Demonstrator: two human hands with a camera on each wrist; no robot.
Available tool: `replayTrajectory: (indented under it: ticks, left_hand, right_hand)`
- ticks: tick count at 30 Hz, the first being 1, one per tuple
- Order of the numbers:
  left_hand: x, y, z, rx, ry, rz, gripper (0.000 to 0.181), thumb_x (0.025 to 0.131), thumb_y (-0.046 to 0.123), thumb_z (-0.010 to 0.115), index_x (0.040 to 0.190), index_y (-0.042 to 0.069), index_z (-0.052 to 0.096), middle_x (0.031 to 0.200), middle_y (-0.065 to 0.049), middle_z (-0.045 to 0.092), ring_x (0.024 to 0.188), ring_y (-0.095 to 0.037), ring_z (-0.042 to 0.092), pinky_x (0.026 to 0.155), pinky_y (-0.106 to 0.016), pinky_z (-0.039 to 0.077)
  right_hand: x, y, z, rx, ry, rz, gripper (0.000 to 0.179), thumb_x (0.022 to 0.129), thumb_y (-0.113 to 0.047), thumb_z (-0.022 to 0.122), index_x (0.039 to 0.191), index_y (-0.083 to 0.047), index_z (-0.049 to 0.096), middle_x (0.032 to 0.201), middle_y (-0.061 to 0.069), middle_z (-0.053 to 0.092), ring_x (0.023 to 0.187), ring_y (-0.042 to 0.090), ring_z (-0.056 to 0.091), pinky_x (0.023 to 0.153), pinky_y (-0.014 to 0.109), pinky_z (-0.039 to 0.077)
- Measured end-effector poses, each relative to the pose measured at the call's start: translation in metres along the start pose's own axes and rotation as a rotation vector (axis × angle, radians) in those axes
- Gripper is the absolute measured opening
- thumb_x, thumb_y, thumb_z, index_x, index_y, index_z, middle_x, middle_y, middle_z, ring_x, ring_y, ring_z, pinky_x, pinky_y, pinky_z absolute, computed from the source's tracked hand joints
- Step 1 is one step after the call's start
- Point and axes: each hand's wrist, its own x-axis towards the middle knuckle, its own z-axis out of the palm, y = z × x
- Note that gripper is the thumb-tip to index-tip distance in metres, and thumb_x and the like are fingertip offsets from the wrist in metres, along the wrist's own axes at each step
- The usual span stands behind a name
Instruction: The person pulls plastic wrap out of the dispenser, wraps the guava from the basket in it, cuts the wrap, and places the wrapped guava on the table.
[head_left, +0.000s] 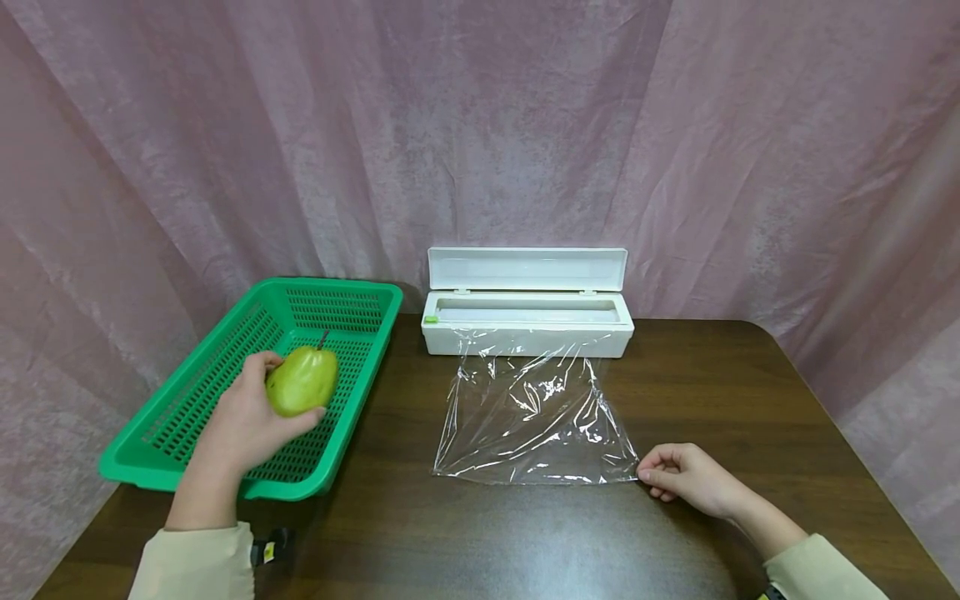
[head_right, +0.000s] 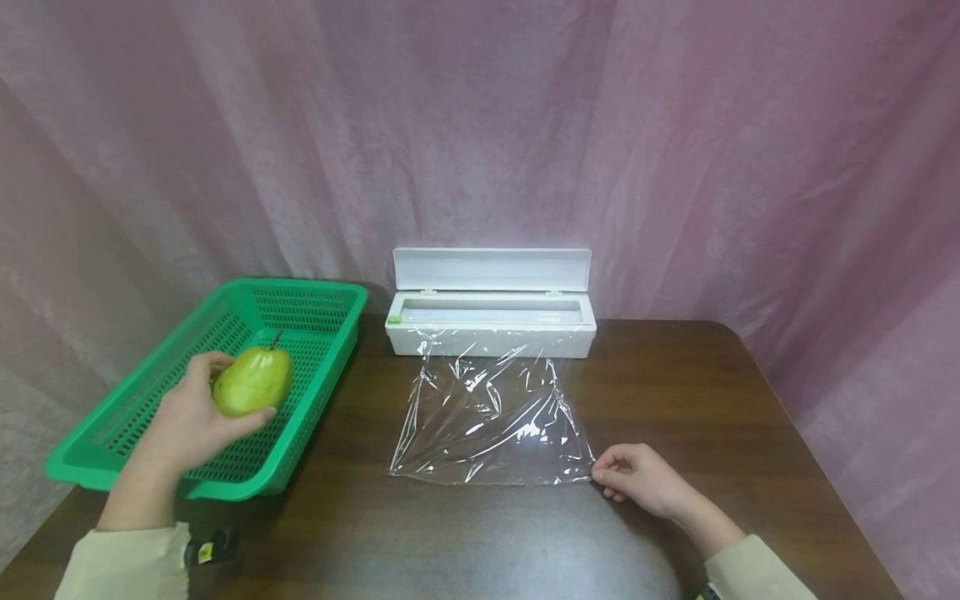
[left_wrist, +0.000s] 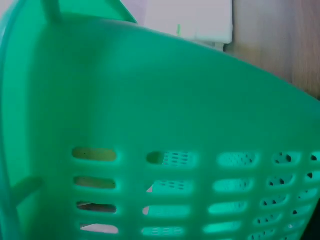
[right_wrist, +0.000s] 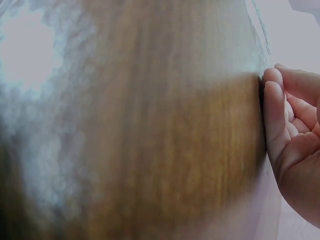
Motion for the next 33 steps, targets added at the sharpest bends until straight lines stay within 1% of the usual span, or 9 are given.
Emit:
replayTrajectory:
  ticks: [11, 20, 27, 33]
  left_hand:
    - [-0.001, 0.005, 0.002, 0.000, 0.126, 0.089, 0.083, 0.067, 0.033, 0.082, 0.127, 0.000, 0.036, 0.114, -0.024, 0.050, 0.085, -0.037, 0.055, 0.063, -0.052, 0.047]
    - [-0.001, 0.016, 0.002, 0.000, 0.222, 0.150, 0.081, 0.060, 0.028, 0.086, 0.122, 0.000, 0.042, 0.106, -0.022, 0.054, 0.083, -0.036, 0.054, 0.063, -0.054, 0.045]
    - [0.000, 0.024, 0.004, -0.004, 0.308, 0.225, 0.078, 0.057, 0.025, 0.086, 0.118, -0.001, 0.045, 0.102, -0.022, 0.055, 0.082, -0.035, 0.052, 0.062, -0.054, 0.045]
    - [0.003, 0.027, 0.005, -0.008, 0.374, 0.283, 0.077, 0.054, 0.025, 0.087, 0.116, -0.001, 0.048, 0.105, -0.021, 0.057, 0.086, -0.034, 0.052, 0.063, -0.053, 0.045]
  right_hand:
    - [0.000, 0.001, 0.001, 0.003, 0.003, -0.006, 0.021, 0.092, -0.012, 0.060, 0.095, 0.009, 0.062, 0.079, 0.006, 0.063, 0.067, 0.002, 0.058, 0.061, 0.024, 0.054]
    - [-0.001, 0.001, 0.001, -0.007, 0.009, -0.009, 0.021, 0.092, -0.013, 0.060, 0.095, 0.008, 0.062, 0.078, 0.005, 0.063, 0.067, 0.002, 0.058, 0.060, 0.024, 0.054]
    - [-0.002, 0.001, 0.000, -0.001, 0.004, -0.006, 0.022, 0.092, -0.012, 0.059, 0.095, 0.009, 0.062, 0.078, 0.005, 0.063, 0.068, 0.003, 0.059, 0.061, 0.024, 0.054]
    - [-0.001, 0.001, 0.000, 0.005, -0.001, -0.009, 0.021, 0.093, -0.012, 0.059, 0.096, 0.009, 0.062, 0.078, 0.005, 0.063, 0.068, 0.003, 0.059, 0.061, 0.024, 0.054]
